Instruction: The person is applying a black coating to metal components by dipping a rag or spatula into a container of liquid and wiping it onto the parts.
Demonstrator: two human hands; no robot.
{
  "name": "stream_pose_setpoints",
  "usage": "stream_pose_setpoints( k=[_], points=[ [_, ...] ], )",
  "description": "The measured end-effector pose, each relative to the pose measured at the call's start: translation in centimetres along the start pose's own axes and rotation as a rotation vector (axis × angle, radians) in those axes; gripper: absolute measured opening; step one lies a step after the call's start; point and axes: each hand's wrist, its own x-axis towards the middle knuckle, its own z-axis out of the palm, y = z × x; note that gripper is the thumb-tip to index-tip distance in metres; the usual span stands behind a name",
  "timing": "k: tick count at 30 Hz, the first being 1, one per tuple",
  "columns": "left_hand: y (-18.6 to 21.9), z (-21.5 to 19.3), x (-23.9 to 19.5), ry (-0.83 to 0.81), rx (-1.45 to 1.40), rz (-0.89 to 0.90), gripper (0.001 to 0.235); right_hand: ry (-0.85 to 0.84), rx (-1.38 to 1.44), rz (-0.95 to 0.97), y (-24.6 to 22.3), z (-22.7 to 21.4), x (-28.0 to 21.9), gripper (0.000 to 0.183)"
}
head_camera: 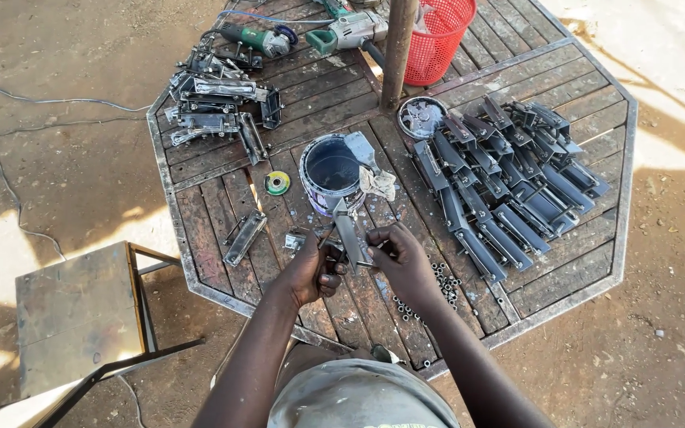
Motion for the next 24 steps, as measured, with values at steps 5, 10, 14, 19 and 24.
stream_pose_setpoints(
  k=[5, 10, 14, 19, 24],
  points=[
    [0.3, 1.5, -1.2, -0.025, 0.028, 0.006, 0.060, -0.039, -0.107, 0.005, 0.0, 0.0, 0.4, 0.013],
    [0.3, 1.2, -0.6, -0.040, 0.054, 0.025, 0.062, 0.044, -0.194, -0.048, 0.0, -0.3, 0.5, 0.018],
    [1.3, 2.1, -2.2, -0.034, 0.099, 0.021, 0.062, 0.131, -0.243, -0.112, 1.8, -0.7, 0.6, 0.022],
    [0.8, 2.8, -2.5, -0.066, 0.188, 0.015, 0.062, -0.024, -0.079, 0.048, -0.9, -0.6, 0.8, 0.069],
    [1.1, 2.6, -3.1, -0.142, 0.204, 0.009, 0.056, -0.136, -0.123, 0.117, -0.6, -1.5, 0.2, 0.061]
  ],
)
